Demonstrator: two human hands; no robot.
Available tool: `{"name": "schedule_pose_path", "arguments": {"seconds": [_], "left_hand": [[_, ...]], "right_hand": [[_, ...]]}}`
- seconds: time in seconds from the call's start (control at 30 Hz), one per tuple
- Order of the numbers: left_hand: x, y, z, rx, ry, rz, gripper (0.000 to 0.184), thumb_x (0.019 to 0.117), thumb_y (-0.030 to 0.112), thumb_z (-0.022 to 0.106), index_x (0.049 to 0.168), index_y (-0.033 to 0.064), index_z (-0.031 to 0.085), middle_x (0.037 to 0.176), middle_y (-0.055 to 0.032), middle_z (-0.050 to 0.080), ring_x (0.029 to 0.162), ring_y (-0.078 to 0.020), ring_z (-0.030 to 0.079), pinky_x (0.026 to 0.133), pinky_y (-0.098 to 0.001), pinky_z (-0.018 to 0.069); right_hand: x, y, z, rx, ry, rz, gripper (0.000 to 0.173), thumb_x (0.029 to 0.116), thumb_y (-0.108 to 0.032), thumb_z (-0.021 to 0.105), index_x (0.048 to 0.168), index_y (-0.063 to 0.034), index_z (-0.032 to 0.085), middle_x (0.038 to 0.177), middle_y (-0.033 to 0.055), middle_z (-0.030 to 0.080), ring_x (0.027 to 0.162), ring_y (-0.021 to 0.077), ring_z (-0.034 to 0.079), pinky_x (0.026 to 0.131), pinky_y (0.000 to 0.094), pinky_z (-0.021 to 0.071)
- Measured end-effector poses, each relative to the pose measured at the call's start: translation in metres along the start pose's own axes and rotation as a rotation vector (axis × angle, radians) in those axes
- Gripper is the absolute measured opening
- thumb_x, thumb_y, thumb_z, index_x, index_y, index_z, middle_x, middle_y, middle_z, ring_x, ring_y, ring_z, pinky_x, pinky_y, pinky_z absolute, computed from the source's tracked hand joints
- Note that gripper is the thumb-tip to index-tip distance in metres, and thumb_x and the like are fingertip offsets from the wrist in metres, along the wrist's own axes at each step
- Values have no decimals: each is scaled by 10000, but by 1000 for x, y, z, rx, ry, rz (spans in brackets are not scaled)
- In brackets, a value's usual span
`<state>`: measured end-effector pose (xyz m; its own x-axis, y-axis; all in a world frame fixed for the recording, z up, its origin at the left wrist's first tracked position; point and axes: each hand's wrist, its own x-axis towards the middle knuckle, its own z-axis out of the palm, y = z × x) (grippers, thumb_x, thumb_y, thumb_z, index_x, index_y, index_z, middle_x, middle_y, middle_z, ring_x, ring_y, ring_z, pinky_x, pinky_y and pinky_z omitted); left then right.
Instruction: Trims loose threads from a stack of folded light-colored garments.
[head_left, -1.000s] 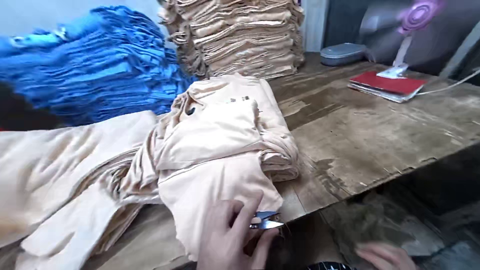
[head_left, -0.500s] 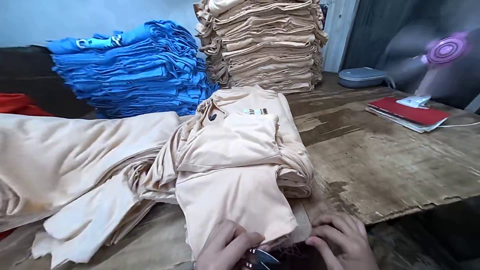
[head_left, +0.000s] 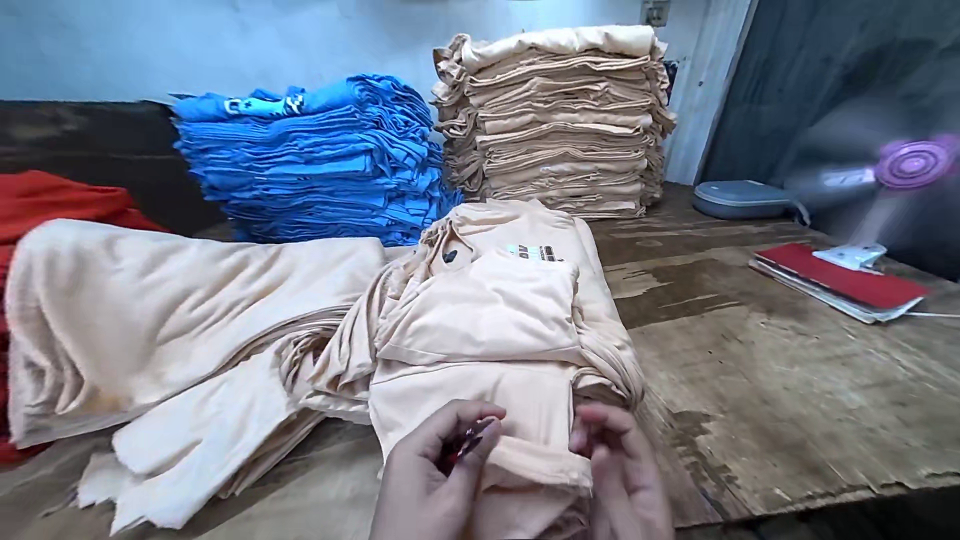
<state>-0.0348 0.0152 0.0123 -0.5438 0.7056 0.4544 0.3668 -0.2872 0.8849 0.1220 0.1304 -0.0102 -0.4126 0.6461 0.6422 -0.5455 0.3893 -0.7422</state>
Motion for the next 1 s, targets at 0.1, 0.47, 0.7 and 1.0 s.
{"name": "schedule_pose_path", "arguments": {"seconds": [0.1,0.47,0.7,1.0], "left_hand": [[-8,5,0,22,-54,42,272,897,136,784,1157,79,726,888,16,707,721,-46,639,617,-211,545],[10,69,-86,319,54,83,389,891,121,654,1273,161,719,855,12,717,608,-59,590,537,-264,506],[153,10,-22,746,48,-33,428,900,260,774,1304,141,699,1285,-186,662,1165,-395,637,964,-661,502],[51,-19,-23,626,275,575,196,903,177,654,1068,135,751,1034,-23,731,853,-123,687,714,-328,601]], "right_hand": [[-7,-11,-5,-259,-78,-35,451,876,-177,823,1278,-81,643,1143,24,634,998,78,637,860,247,579],[48,-73,-6,-234,-390,170,679,988,-32,549,1591,23,241,1050,88,743,811,164,726,694,369,631],[152,9,5,-677,-301,177,479,1051,-218,572,1515,-132,493,1424,63,627,1236,163,646,1042,413,541],[36,0,-10,-642,-150,-210,210,870,-80,747,1073,-27,746,1026,48,749,963,124,724,884,311,628]]}}
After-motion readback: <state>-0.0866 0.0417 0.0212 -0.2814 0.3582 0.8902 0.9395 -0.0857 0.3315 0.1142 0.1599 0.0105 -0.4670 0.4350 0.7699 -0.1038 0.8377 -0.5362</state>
